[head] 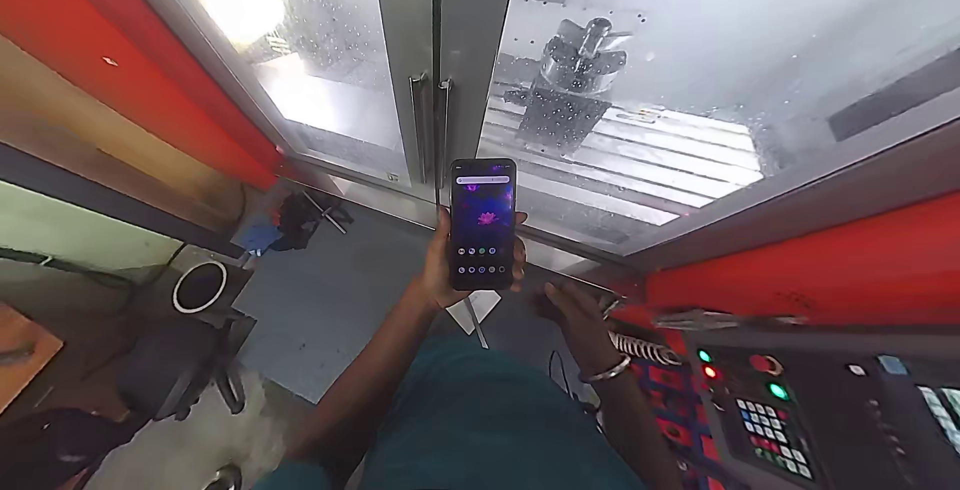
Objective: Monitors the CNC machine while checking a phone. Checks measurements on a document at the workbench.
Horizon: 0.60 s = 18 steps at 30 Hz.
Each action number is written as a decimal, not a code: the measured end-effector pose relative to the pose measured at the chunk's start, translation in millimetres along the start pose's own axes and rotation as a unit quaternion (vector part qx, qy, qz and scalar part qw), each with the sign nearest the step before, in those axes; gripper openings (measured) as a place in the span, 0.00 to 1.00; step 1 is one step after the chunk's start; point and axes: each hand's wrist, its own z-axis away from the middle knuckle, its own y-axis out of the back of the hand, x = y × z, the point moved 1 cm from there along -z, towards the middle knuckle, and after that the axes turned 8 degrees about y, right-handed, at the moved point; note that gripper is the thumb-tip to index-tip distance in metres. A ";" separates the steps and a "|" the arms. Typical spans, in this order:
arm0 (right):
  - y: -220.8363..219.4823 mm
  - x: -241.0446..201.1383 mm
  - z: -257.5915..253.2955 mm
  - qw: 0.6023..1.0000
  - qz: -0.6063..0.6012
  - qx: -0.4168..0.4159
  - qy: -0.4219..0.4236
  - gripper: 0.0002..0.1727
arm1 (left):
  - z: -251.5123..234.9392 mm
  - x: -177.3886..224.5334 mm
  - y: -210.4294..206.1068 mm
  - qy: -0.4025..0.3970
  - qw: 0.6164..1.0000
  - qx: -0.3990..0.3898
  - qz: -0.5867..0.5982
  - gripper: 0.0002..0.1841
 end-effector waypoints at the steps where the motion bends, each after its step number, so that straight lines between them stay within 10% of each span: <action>1: 0.3 0.3 0.4 1.000 0.003 -0.003 0.000 0.16 | 1.0 -0.7 -0.1 0.002 1.000 0.002 0.002 0.55; 18: 22.0 15.8 4.7 0.999 -0.043 -0.003 0.015 0.28 | 11.8 -31.8 8.5 0.080 0.993 0.087 -0.023 0.54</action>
